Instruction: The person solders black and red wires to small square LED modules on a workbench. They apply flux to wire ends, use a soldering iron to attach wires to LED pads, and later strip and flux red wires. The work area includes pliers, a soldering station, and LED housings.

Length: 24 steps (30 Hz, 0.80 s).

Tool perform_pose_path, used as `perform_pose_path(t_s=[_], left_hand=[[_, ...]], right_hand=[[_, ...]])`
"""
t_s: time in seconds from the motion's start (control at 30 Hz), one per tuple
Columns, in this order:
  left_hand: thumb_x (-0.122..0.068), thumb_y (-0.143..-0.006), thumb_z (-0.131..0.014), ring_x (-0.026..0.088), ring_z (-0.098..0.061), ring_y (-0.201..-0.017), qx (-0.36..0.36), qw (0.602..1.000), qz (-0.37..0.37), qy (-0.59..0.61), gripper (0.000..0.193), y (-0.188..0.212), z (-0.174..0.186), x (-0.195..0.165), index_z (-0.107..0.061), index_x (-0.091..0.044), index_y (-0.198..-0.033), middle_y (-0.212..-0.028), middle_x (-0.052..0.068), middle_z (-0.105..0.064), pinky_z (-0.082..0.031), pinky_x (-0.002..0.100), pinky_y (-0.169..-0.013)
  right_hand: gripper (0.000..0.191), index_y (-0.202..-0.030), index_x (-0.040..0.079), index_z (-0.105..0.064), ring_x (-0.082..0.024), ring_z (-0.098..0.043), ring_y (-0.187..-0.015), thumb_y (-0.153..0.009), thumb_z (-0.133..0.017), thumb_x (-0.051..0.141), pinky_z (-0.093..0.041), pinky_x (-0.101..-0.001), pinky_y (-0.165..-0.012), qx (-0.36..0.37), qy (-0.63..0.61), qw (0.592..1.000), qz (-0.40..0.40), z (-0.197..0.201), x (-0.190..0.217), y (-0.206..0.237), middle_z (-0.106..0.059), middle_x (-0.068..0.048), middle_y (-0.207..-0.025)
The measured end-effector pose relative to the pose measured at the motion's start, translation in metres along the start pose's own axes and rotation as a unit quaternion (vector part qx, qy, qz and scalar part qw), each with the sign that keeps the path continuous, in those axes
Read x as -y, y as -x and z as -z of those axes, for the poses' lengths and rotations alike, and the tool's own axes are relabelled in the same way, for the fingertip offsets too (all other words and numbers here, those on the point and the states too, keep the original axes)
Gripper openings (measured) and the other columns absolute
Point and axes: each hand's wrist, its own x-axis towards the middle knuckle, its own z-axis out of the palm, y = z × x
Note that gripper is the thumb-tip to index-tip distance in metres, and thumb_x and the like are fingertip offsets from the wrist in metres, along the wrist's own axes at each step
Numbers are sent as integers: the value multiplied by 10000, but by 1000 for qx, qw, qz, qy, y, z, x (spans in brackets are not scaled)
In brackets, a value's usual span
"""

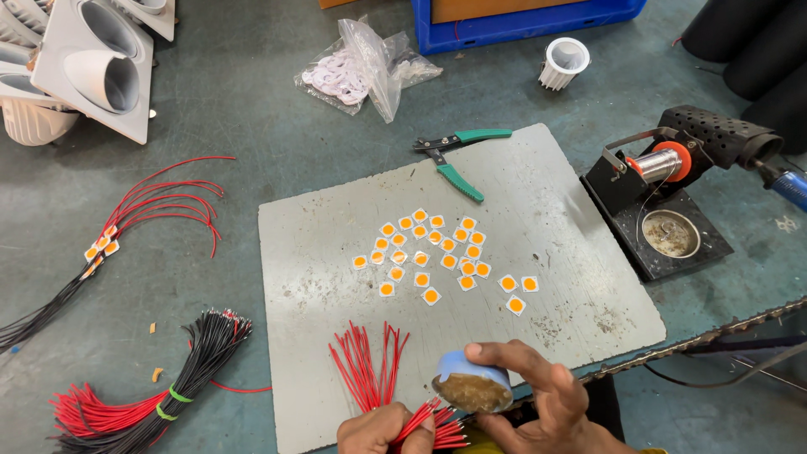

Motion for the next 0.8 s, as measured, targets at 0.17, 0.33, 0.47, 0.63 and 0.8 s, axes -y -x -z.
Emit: perform_pose_path(t_s=[0.17,0.33,0.47,0.63,0.8], left_hand=[[-5,-654,-788,49,-448,-350,0,1000,3,19,329,0,-1,-11,-529,-26,-451,-367,30,-489,-313,278,-347],[-1,-631,-785,55,-450,-335,-8,1000,-14,10,312,-2,-2,-15,-531,-23,-450,-361,37,-486,-315,278,-342],[-3,-629,-785,58,-450,-331,-15,1000,-20,8,317,-2,-3,-16,-525,-20,-448,-360,40,-478,-308,280,-343],[-6,-632,-795,63,-467,-333,7,1000,20,7,287,-1,2,-15,-577,-21,-447,-355,42,-503,-321,286,-340],[-33,-652,-800,69,-463,-342,-8,1000,25,-3,323,1,0,-11,-551,-19,-446,-360,43,-497,-336,283,-349]], right_hand=[[1317,-1606,386,45,-244,-731,-960,-774,-849,-106,-624,-372,-809,7,15,1000,26,0,3,-5,-582,-251,-1366],[1316,-1598,365,43,-238,-736,-916,-756,-855,-101,-631,-361,-761,1,26,999,35,-2,2,-6,-596,-248,-1332],[1337,-1595,373,34,-234,-747,-895,-737,-878,-93,-630,-347,-732,4,26,999,41,-2,1,-5,-605,-251,-1321],[1337,-1603,401,70,-228,-723,-935,-766,-834,-117,-646,-350,-780,-6,35,999,1,1,4,-2,-582,-244,-1357],[1339,-1593,407,61,-216,-721,-941,-759,-846,-117,-638,-347,-783,-10,43,999,-7,4,2,0,-585,-262,-1360]])
